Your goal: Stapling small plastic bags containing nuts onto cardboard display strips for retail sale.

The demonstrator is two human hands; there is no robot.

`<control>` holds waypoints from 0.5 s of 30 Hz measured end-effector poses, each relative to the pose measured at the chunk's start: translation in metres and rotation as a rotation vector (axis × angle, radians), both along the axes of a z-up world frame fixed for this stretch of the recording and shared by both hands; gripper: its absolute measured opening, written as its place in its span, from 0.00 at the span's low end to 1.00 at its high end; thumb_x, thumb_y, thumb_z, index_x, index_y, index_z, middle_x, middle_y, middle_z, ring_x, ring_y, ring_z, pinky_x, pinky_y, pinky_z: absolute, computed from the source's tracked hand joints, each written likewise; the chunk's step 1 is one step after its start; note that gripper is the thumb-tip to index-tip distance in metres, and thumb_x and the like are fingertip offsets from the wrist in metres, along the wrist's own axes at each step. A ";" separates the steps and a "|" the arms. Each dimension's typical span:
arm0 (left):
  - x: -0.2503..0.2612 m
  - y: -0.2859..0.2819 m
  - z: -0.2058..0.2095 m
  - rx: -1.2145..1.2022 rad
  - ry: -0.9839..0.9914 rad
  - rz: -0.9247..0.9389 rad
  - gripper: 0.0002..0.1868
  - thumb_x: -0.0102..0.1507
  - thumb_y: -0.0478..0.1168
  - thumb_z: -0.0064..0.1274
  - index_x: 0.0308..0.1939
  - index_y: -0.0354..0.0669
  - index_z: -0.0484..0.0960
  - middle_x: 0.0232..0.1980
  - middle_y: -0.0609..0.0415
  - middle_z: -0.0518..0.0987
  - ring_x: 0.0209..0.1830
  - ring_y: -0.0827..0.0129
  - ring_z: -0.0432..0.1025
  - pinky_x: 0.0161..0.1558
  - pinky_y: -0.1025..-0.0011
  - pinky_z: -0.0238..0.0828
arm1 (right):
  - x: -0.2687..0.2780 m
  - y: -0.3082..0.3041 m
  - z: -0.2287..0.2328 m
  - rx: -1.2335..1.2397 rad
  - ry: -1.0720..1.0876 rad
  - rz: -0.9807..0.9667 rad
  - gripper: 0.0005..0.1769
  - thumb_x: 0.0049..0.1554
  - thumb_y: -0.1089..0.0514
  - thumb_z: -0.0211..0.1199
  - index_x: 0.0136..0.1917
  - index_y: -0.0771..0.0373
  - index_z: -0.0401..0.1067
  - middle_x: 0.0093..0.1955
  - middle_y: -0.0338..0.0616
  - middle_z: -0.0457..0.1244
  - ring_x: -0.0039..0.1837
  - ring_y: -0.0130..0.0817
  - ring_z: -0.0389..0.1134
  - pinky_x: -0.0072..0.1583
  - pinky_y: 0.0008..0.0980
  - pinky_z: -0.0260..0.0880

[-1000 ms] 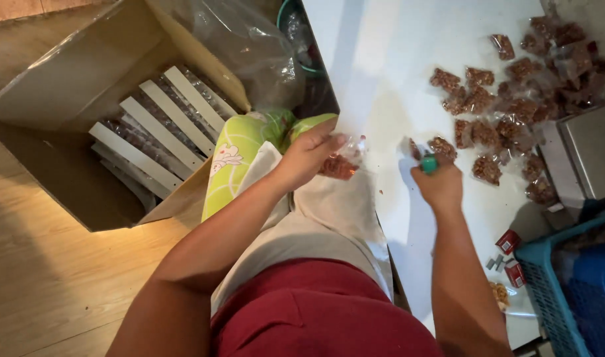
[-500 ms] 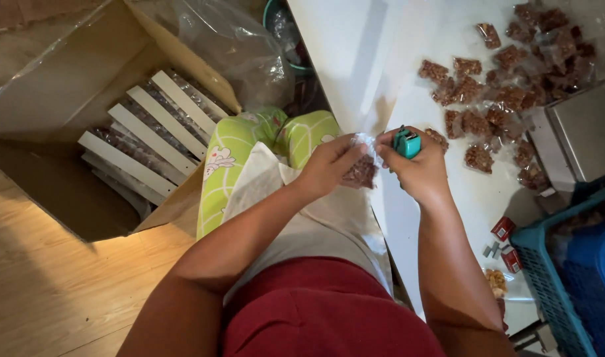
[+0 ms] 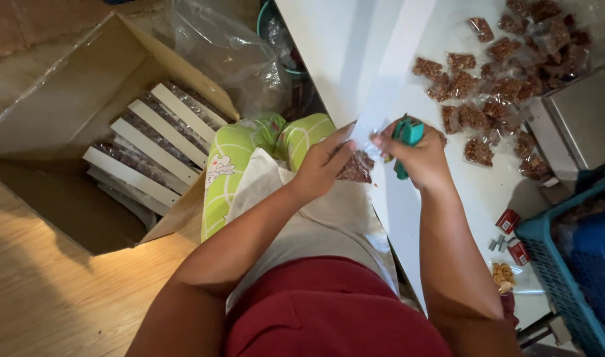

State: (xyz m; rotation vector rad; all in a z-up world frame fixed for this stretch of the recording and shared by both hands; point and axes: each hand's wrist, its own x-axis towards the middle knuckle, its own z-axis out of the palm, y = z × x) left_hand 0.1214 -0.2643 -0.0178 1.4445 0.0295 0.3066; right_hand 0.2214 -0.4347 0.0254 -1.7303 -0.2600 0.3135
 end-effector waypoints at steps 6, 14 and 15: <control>-0.001 0.001 0.005 0.166 -0.086 -0.025 0.17 0.73 0.37 0.45 0.65 0.35 0.73 0.68 0.40 0.73 0.59 0.50 0.68 0.64 0.54 0.65 | 0.005 0.059 0.052 0.549 0.280 -0.570 0.30 0.46 0.35 0.69 0.46 0.62 0.68 0.40 0.46 0.60 0.44 0.40 0.66 0.48 0.41 0.73; 0.004 -0.010 0.017 0.358 -0.170 -0.001 0.24 0.75 0.43 0.41 0.76 0.59 0.66 0.51 0.39 0.84 0.50 0.46 0.80 0.52 0.55 0.81 | 0.027 0.069 -0.008 0.932 0.322 -0.476 0.22 0.56 0.40 0.53 0.27 0.46 0.51 0.22 0.28 0.45 0.21 0.25 0.48 0.25 0.27 0.49; 0.001 -0.010 0.026 0.383 -0.124 -0.014 0.26 0.73 0.43 0.44 0.76 0.60 0.66 0.53 0.38 0.83 0.51 0.44 0.79 0.52 0.54 0.80 | 0.019 0.071 0.000 0.913 0.371 -0.537 0.24 0.54 0.38 0.55 0.25 0.48 0.53 0.20 0.33 0.48 0.20 0.28 0.51 0.25 0.28 0.52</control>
